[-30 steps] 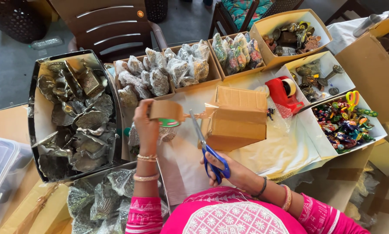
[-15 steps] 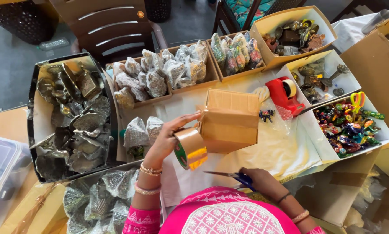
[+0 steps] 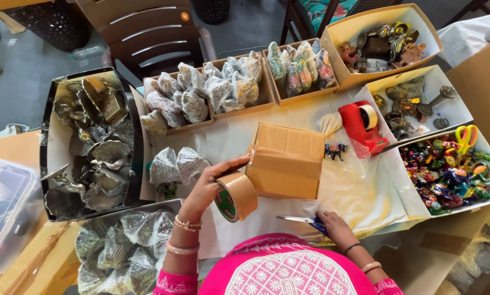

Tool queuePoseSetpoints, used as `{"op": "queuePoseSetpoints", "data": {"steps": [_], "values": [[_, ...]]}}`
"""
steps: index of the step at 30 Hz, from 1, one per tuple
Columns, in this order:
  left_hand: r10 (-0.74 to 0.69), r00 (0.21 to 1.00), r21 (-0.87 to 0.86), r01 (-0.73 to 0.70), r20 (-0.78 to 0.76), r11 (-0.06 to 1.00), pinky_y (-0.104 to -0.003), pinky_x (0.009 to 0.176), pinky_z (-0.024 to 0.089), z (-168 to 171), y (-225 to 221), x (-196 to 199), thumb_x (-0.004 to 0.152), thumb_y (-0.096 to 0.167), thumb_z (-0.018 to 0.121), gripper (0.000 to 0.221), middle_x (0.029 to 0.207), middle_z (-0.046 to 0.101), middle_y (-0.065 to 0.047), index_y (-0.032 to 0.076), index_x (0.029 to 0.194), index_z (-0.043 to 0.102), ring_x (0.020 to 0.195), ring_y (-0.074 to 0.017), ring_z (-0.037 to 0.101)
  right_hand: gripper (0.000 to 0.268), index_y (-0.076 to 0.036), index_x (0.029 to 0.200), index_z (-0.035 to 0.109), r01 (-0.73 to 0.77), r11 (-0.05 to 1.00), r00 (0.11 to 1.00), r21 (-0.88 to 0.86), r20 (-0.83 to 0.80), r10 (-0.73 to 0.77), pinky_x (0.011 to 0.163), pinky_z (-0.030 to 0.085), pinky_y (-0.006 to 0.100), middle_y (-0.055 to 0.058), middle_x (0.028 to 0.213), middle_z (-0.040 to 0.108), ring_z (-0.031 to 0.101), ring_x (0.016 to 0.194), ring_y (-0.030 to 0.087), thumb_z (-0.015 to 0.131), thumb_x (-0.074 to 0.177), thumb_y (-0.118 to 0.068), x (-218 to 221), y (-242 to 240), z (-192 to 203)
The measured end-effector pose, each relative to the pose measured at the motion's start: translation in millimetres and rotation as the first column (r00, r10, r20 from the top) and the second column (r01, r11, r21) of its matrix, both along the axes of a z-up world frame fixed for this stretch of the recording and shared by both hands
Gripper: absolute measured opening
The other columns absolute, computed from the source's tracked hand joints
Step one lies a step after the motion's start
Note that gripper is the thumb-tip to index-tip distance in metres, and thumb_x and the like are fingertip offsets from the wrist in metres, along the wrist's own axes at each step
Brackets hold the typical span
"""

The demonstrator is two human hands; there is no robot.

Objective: The person places several bubble-wrapped items into a cardboard box, closes the flaps, and seals the box using packing tape and scissors. The person then moves the sealed box to the side.

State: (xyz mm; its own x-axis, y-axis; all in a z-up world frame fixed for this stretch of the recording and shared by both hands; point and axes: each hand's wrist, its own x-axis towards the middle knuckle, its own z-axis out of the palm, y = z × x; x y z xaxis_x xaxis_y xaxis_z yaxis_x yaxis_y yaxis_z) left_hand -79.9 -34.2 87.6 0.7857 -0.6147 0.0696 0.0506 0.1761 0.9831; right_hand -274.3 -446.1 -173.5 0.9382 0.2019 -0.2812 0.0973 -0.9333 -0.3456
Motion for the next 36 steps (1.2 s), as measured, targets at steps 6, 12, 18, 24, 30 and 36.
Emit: {"op": "queuePoseSetpoints", "data": {"steps": [6, 12, 18, 24, 30, 36], "values": [[0.194, 0.973, 0.033, -0.192, -0.128, 0.981, -0.032, 0.106, 0.050, -13.4, 9.6, -1.1, 0.080, -0.009, 0.053, 0.058, 0.130, 0.070, -0.010, -0.002, 0.136, 0.066, 0.120, -0.0174, 0.064, 0.050, -0.018, 0.129, 0.053, -0.109, 0.991, 0.986, -0.082, -0.132, 0.098, 0.087, 0.052, 0.043, 0.007, 0.110, 0.064, 0.062, 0.105, 0.031, 0.066, 0.081, -0.010, 21.3, -20.6, -11.0], [0.424, 0.905, 0.098, -0.419, -0.038, 0.903, -0.027, 0.095, 0.052, 9.6, 21.7, -15.3, 0.087, -0.008, 0.057, 0.057, 0.117, 0.067, -0.005, 0.001, 0.142, 0.062, 0.106, -0.0127, 0.063, 0.037, -0.015, 0.122, 0.066, 0.156, 0.954, 0.988, 0.257, -0.044, -0.150, 0.083, 0.055, 0.040, 0.010, 0.104, 0.067, 0.065, 0.094, 0.030, 0.074, 0.086, -0.017, 84.7, 5.8, 126.9], [0.120, 0.964, 0.400, -0.210, 0.238, 0.892, -0.032, 0.099, 0.051, 47.0, -3.8, 0.0, 0.083, -0.007, 0.064, 0.069, 0.118, 0.072, -0.010, 0.007, 0.150, 0.054, 0.107, -0.0167, 0.065, 0.029, -0.010, 0.125, 0.068, -0.272, 0.836, 0.751, 0.477, 0.648, -0.126, 0.113, 0.044, 0.044, 0.009, 0.128, 0.066, 0.058, 0.127, 0.030, 0.063, 0.097, -0.010, 134.1, 64.4, 284.8], [0.001, 0.914, 0.542, -0.242, 0.406, 0.805, -0.037, 0.102, 0.050, 64.3, -13.7, 3.9, 0.081, -0.004, 0.064, 0.071, 0.130, 0.069, -0.016, 0.010, 0.150, 0.050, 0.117, -0.0281, 0.067, 0.043, -0.011, 0.141, 0.062, -0.462, 0.810, 0.774, 0.362, 0.611, 0.168, 0.125, 0.018, 0.048, 0.008, 0.149, 0.059, 0.041, 0.148, 0.032, 0.051, 0.100, -0.017, 165.5, 97.2, 271.7], [0.039, 0.931, 0.538, -0.243, 0.362, 0.807, -0.036, 0.103, 0.050, 59.8, -14.2, 2.1, 0.085, 0.001, 0.067, 0.070, 0.130, 0.069, -0.014, 0.013, 0.151, 0.049, 0.117, -0.0278, 0.068, 0.051, -0.010, 0.137, 0.066, -0.455, 0.795, 0.702, 0.401, 0.711, 0.042, 0.128, 0.010, 0.049, 0.006, 0.146, 0.061, 0.040, 0.150, 0.032, 0.032, 0.105, -0.032, 168.5, 103.8, 255.2], [0.091, 0.923, 0.439, -0.262, 0.373, 0.859, -0.034, 0.109, 0.047, 43.7, -12.9, -4.8, 0.085, -0.001, 0.066, 0.070, 0.137, 0.067, -0.013, 0.011, 0.152, 0.049, 0.126, -0.0238, 0.064, 0.061, -0.008, 0.134, 0.060, -0.436, 0.778, 0.586, 0.452, 0.799, -0.135, 0.130, 0.015, 0.053, 0.015, 0.146, 0.057, 0.034, 0.151, 0.033, 0.017, 0.111, -0.045, 170.3, 91.0, 174.4]]}}
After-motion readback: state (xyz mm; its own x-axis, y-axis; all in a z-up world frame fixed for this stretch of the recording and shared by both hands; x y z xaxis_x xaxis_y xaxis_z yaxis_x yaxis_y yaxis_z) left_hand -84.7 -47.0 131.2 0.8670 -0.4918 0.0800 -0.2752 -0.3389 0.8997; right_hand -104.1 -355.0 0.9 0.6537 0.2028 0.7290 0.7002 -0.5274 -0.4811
